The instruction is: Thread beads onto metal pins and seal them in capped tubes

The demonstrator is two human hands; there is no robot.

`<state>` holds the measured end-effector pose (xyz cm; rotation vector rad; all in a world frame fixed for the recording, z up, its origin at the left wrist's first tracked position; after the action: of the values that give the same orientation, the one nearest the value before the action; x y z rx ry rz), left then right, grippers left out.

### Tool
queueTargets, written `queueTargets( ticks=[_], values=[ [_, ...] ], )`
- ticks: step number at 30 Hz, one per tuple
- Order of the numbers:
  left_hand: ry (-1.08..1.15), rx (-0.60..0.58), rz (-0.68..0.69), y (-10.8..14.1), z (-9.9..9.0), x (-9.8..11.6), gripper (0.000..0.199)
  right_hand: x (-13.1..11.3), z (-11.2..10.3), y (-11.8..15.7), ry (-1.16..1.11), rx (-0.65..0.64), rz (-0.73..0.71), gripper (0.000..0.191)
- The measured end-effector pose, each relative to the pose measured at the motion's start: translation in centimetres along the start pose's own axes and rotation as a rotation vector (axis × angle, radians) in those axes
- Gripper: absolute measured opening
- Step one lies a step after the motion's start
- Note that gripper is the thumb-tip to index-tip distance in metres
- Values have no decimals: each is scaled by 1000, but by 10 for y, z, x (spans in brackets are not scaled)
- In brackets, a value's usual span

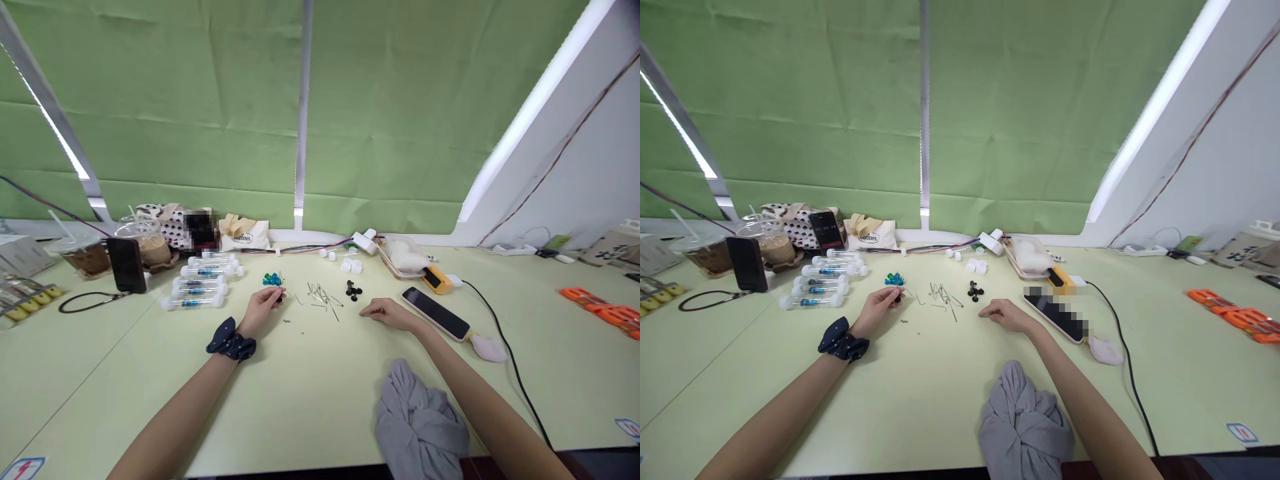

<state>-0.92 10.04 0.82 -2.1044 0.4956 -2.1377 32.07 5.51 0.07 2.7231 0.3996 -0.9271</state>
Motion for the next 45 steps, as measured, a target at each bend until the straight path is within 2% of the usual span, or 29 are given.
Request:
queueTargets(
  ticks=[14,36,40,45],
  values=[
    [-14,6,-2,0,-1,0,46,8,1,-3,46,65,-2,29],
    [31,-1,-14,1,1,1,44,2,-1,-1,51,191,-9,29],
    [87,8,-41,2,1,-2,45,-16,-9,-5,41,239,-32,29],
    [245,-26,-77,1,5,-12,46,-72,-17,-25,-45,344,-121,27]
  ],
)
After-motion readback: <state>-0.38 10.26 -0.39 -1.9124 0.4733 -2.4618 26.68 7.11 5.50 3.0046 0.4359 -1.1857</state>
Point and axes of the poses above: each hand's wrist, its own y-axis away from the middle knuckle, its own z-axis out of the palm, x = y × z, the point moved 8 cm from there along -y, towards the middle knuckle, and after that the axes turned 9 degrees about z, right-handed, at the moved point
